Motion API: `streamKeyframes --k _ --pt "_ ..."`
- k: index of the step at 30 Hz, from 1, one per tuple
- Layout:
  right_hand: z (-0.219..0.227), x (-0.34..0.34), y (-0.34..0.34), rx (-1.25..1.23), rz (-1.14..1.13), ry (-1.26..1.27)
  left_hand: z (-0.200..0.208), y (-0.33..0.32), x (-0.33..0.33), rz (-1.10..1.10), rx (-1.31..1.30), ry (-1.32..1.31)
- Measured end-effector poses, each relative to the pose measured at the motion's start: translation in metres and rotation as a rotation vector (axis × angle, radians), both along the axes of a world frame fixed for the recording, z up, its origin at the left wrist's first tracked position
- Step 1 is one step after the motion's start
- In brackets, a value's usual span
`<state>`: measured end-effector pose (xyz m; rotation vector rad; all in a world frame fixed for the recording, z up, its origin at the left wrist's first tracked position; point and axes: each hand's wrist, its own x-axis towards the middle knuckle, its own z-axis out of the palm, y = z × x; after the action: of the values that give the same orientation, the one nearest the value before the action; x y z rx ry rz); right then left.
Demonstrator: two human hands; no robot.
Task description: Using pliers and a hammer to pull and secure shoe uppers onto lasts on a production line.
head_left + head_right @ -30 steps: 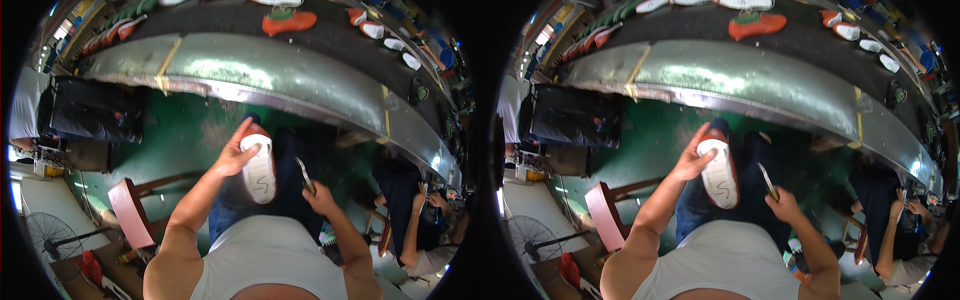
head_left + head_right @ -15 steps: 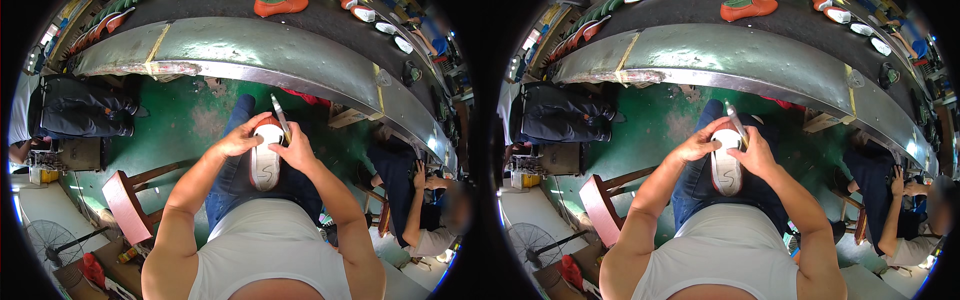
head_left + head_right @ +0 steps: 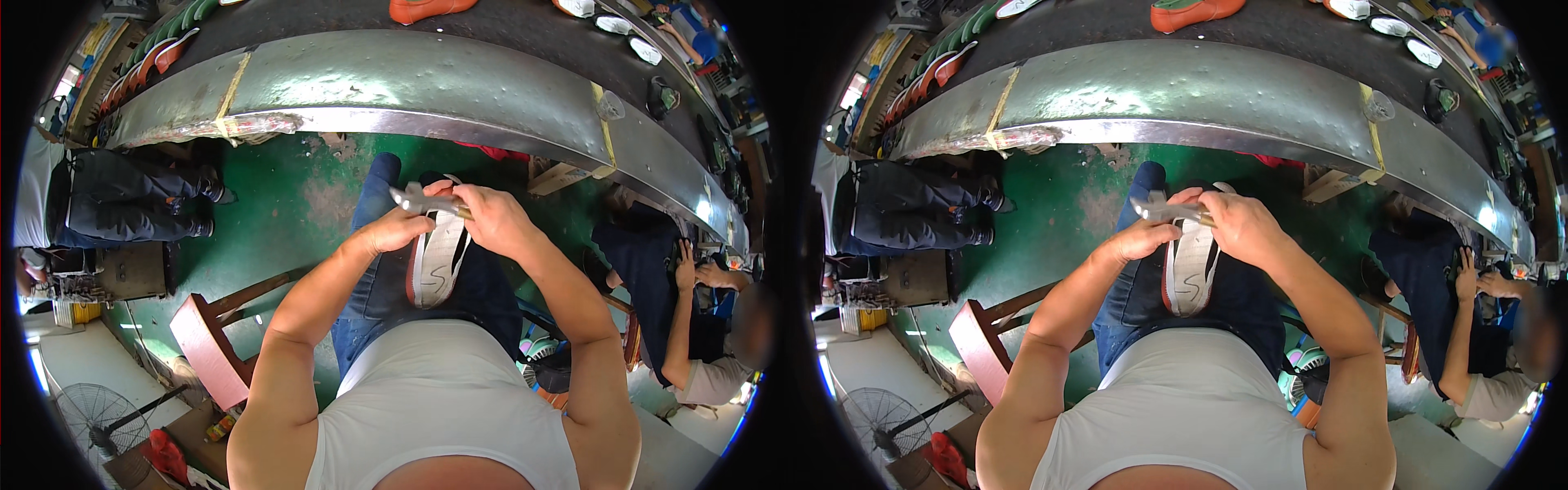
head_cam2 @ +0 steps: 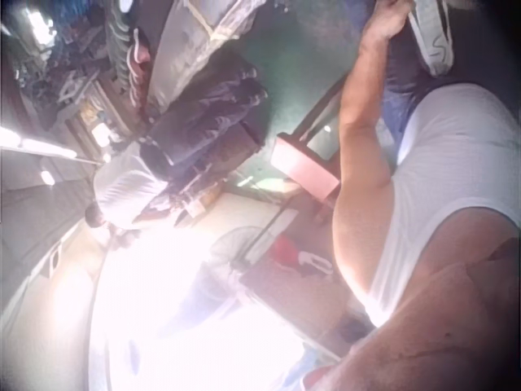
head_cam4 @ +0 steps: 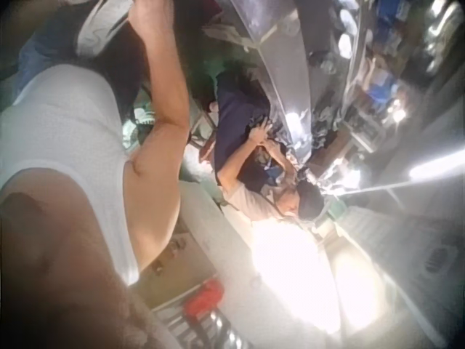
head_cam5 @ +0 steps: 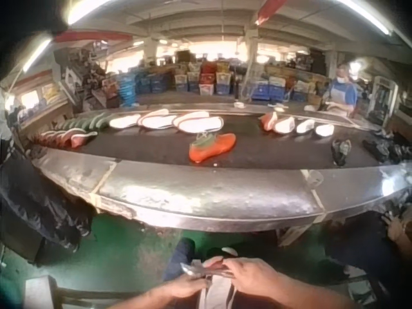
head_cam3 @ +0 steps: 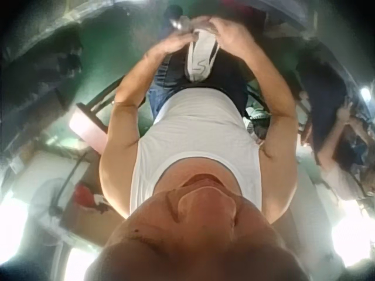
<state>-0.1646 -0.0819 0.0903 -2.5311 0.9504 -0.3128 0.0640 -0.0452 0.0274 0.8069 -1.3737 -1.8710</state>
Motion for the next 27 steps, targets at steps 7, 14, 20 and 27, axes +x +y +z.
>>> streamKeyframes --k 7,14,20,27 --pt "-0.016 -0.016 -0.002 0.295 -0.311 -0.352 0.007 0.006 -0.023 0.054 -0.155 -0.202" --pt "-0.023 -0.014 -0.008 0.038 -0.183 -0.367 0.006 0.005 -0.037 0.173 -0.186 -0.328" --pt "-0.013 -0.034 0.018 0.611 -0.474 -0.437 -0.01 0.006 -0.016 0.304 0.002 -0.216" --pt "-0.032 -0.037 0.071 0.938 -0.284 -0.373 -0.012 0.011 -0.005 0.341 0.021 -0.233"
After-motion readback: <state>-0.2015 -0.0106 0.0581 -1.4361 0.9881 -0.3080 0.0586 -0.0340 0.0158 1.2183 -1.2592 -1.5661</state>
